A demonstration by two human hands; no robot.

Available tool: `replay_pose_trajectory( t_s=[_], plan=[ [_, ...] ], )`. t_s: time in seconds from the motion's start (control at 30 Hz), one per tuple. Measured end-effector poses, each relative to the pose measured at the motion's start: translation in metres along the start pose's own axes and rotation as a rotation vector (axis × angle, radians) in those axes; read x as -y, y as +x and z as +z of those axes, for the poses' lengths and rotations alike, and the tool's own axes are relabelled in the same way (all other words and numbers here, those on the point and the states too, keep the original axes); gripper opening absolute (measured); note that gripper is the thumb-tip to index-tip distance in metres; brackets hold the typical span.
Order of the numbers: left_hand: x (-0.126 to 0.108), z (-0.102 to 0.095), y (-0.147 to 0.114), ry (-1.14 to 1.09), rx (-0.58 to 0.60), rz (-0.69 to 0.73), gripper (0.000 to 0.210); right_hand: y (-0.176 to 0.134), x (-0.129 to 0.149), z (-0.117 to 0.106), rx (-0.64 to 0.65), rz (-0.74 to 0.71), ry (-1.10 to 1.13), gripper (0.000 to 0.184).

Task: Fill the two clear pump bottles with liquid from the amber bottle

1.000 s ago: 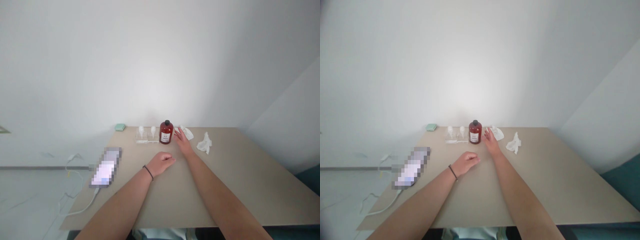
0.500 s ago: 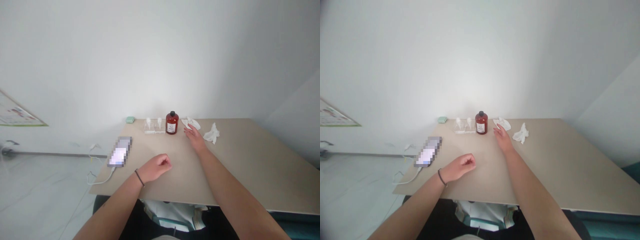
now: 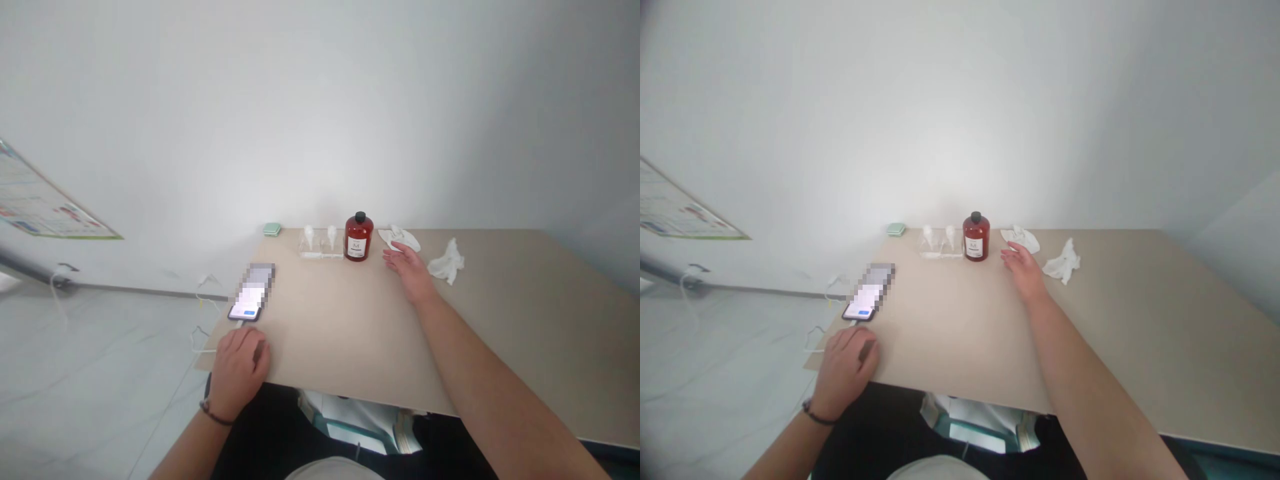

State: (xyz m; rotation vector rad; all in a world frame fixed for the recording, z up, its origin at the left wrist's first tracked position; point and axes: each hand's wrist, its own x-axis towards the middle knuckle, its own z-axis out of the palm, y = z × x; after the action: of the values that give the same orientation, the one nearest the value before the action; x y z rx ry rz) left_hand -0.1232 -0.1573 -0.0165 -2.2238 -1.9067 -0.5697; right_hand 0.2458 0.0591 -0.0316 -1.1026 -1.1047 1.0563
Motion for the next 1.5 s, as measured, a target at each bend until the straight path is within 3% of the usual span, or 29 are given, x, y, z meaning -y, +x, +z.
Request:
replay_pose_trajectory(
  t_s=[0.07,0.2,0.37,0.63,0.93,1.2,1.5],
  plan=[
    [0.003,0.004,-0.004,0.109,-0.077,-0.089,0.01,-0.001,0.002,0.001,0.001,0.002,0.004,0.038],
    [0.004,0.009,-0.003,0.164,-0.164,-0.232,0.029,-0.004,0.005,0.002,-0.02,-0.007,-0.019,0.036],
    [0.01,0.01,0.004,0.155,-0.156,-0.333,0.038,-0.003,0.004,0.002,-0.032,-0.009,-0.021,0.035],
    [0.009,0.006,0.006,0.162,-0.096,-0.327,0.049,-0.002,0.003,0.001,-0.04,-0.016,-0.021,0.031],
    [0.02,0.007,0.006,0.163,-0.101,-0.241,0.039,0.0,0.001,0.001,-0.047,-0.021,-0.014,0.029],
    [0.015,0.003,0.014,0.192,-0.063,-0.172,0.047,-0.001,0.003,0.002,-0.05,-0.001,-0.009,0.03],
    [0.013,0.0,0.02,0.237,0.034,-0.199,0.056,0.0,0.004,0.002,-0.041,-0.001,-0.018,0.029]
  ],
)
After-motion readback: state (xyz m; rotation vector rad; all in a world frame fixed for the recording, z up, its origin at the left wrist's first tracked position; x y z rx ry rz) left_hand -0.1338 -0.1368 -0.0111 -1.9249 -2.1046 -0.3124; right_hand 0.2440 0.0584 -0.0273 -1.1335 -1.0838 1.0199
